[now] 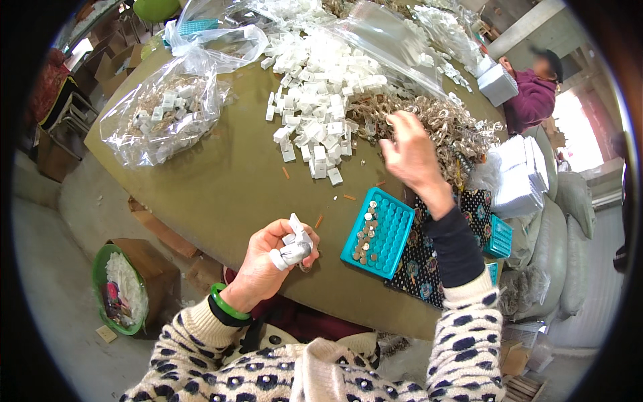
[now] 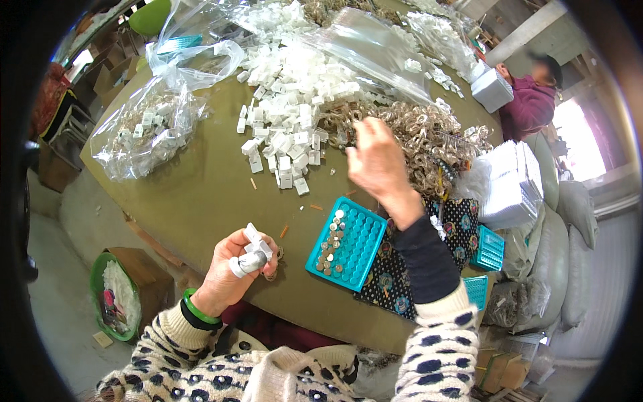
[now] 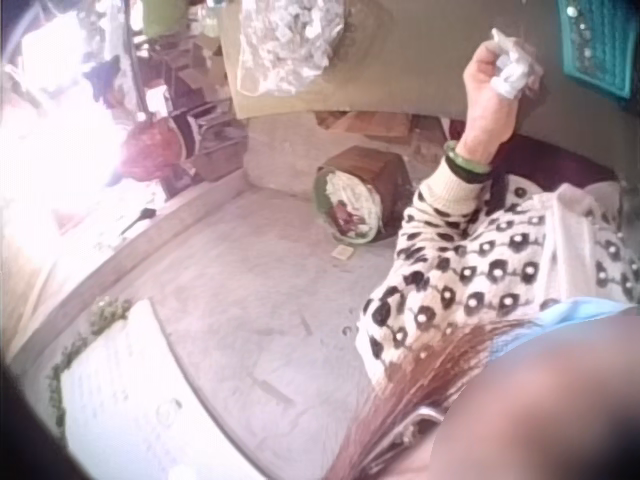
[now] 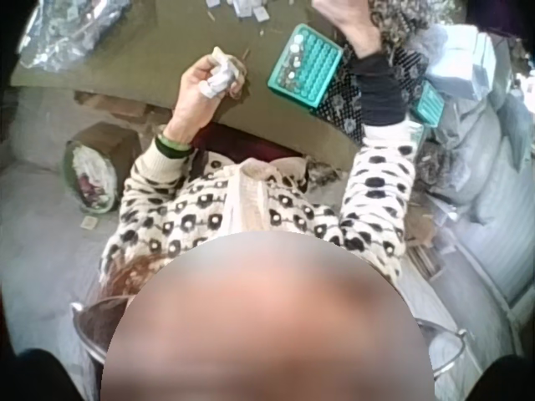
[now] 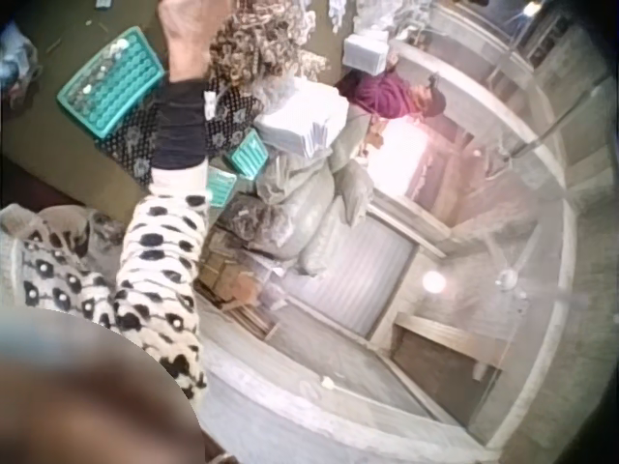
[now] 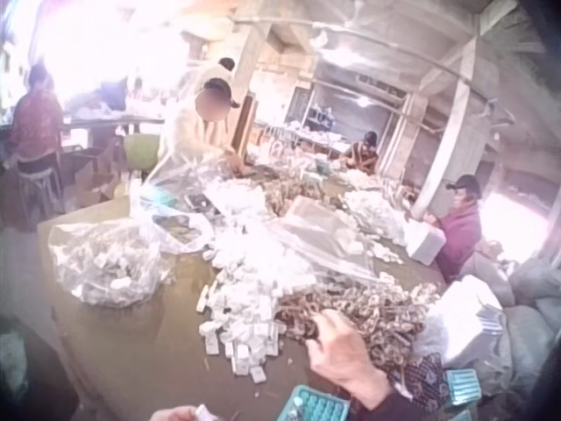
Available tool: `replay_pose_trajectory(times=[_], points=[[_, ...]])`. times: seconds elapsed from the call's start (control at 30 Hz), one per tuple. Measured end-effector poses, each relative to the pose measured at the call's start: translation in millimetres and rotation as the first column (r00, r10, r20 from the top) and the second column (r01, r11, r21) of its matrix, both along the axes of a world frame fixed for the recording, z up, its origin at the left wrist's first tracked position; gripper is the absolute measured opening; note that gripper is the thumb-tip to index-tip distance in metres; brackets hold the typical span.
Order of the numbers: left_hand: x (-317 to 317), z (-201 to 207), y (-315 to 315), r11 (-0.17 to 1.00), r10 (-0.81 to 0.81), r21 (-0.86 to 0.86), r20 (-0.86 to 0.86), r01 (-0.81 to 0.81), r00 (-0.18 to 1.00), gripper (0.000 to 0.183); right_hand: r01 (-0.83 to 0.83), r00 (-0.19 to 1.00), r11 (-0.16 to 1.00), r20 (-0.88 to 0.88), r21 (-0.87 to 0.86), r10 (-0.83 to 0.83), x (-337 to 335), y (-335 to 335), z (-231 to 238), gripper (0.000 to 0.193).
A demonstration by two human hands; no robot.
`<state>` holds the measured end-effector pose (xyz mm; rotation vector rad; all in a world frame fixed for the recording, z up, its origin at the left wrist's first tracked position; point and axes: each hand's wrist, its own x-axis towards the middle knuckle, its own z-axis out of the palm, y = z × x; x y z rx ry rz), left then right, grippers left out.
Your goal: The person repeatedly picks small white plastic housings and metallic components from a table, inserts the metal parts into the housings, and places the assembled units into a blue tray. The person handles items one at a time and occasionally shifts piles of components on the table.
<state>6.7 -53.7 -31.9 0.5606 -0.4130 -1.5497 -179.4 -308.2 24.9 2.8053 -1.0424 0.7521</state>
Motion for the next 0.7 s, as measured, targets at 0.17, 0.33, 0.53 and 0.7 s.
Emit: replay_pose_trajectory(times=[0.17, 0.33, 0.53, 0.7], points=[[0.3, 3.0, -0.4, 1.000, 0.000, 0.025, 0.040, -0.001, 0.999, 0.027, 0.383, 0.870, 0.920, -0.369, 0.085, -0.328, 48.6, -38.9, -14.9, 0.061], [-0.4, 4.3, 0.6, 0.999, 0.002, 0.044, 0.036, -0.004, 0.999, 0.027, 0.389, 0.867, 0.915, -0.380, 0.109, -0.323, 53.9, -54.8, -15.5, 0.048], [-0.2, 2.5, -0.6, 1.000, -0.003, 0.002, 0.007, 0.003, 1.000, 0.025, 0.099, 0.964, 0.987, -0.258, 0.128, -0.063, 28.0, -3.5, -12.6, 0.035], [-0.6, -0.3, -0.1, 1.000, -0.001, -0.011, 0.011, 0.001, 1.000, 0.024, -0.200, 0.970, 0.750, 0.233, 0.630, 0.063, -1.8, 6.4, 33.7, 0.043]])
